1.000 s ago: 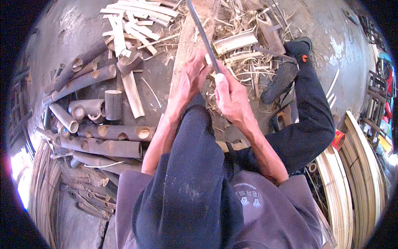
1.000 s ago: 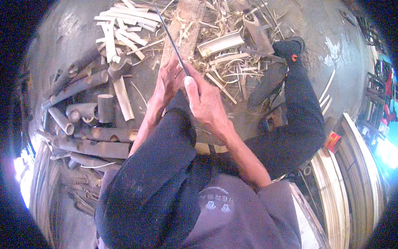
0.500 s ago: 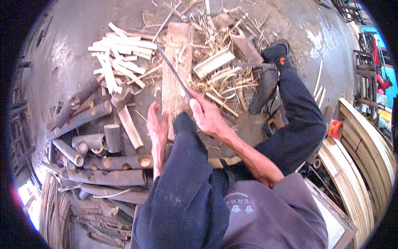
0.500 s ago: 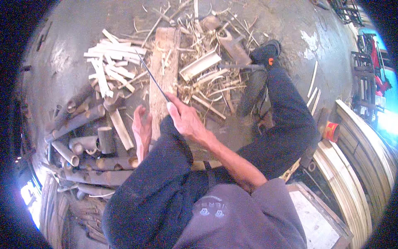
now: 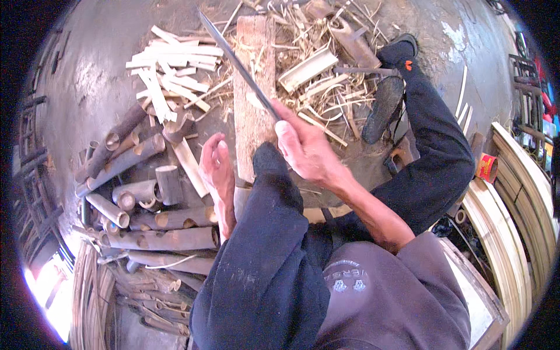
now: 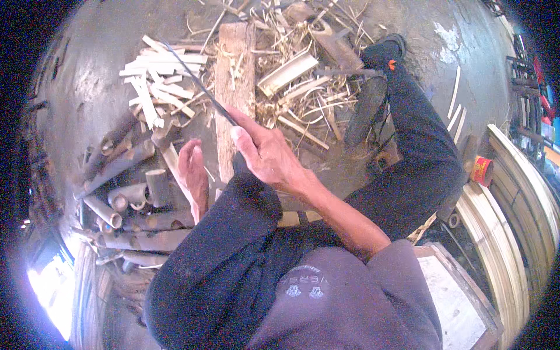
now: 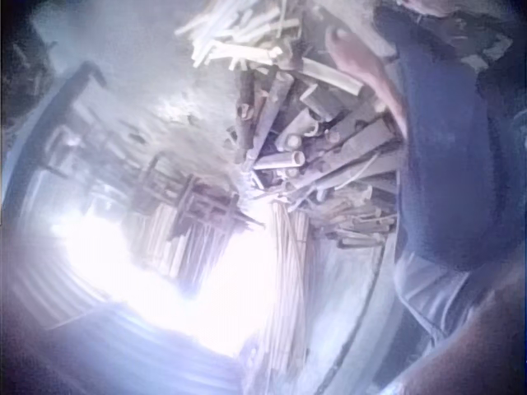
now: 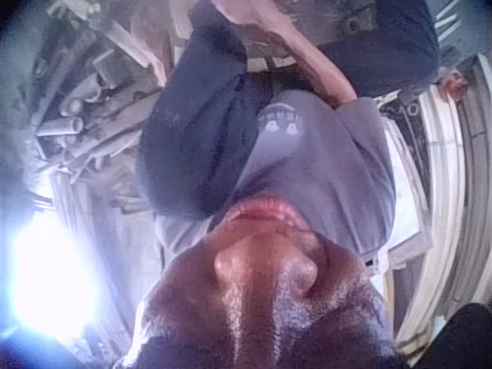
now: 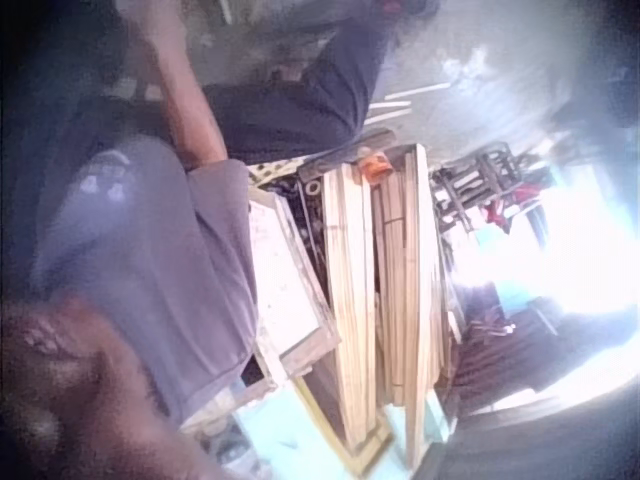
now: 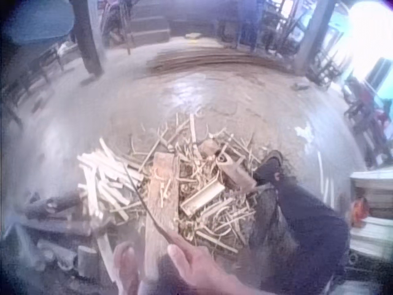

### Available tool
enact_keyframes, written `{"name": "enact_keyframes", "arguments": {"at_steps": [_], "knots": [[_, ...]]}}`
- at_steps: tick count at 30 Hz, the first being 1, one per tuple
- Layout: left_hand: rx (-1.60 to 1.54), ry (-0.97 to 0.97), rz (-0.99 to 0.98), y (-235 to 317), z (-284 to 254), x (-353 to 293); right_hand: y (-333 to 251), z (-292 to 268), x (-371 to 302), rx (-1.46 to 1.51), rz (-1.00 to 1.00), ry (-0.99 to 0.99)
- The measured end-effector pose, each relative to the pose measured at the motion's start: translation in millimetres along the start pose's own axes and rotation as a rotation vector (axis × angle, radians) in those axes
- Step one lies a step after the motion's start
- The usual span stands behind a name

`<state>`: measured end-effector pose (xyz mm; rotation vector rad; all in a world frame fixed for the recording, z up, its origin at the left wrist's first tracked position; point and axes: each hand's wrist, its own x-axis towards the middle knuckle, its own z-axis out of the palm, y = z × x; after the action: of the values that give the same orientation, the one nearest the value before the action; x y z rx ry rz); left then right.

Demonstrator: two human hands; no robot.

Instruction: The person sits on the floor and uses a knife to split bamboo pieces into thin strips. They hold the bamboo with one hand and the knife with the other, repeatedly slicing the material and placing the resulting strips on the floor.

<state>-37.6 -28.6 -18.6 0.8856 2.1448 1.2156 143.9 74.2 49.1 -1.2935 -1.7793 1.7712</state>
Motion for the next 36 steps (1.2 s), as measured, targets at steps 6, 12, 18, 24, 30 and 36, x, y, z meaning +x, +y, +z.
{"name": "enact_keyframes", "arguments": {"at_steps": [6, 12, 18, 24, 30, 36], "knots": [[0.081, -0.055, 0.411, 48, 37, 21, 50, 5, 17, -0.057, 0.047, 0.032], [0.264, -0.239, 0.737, 77, 88, 59, 80, -16, 36, -0.203, -0.086, 0.069], [0.338, -0.425, 0.836, 86, 132, 86, 115, -43, 68, -0.073, -0.061, 0.077], [0.492, -0.444, 1.073, 88, 145, 101, 116, -54, 70, 0.003, -0.061, 0.044], [0.567, -0.516, 0.980, 86, 147, 105, 144, -53, 88, -0.323, -0.207, 0.195], [0.644, -0.496, 0.914, 94, 139, 96, 158, -59, 103, -0.186, -0.164, -0.143]]}}
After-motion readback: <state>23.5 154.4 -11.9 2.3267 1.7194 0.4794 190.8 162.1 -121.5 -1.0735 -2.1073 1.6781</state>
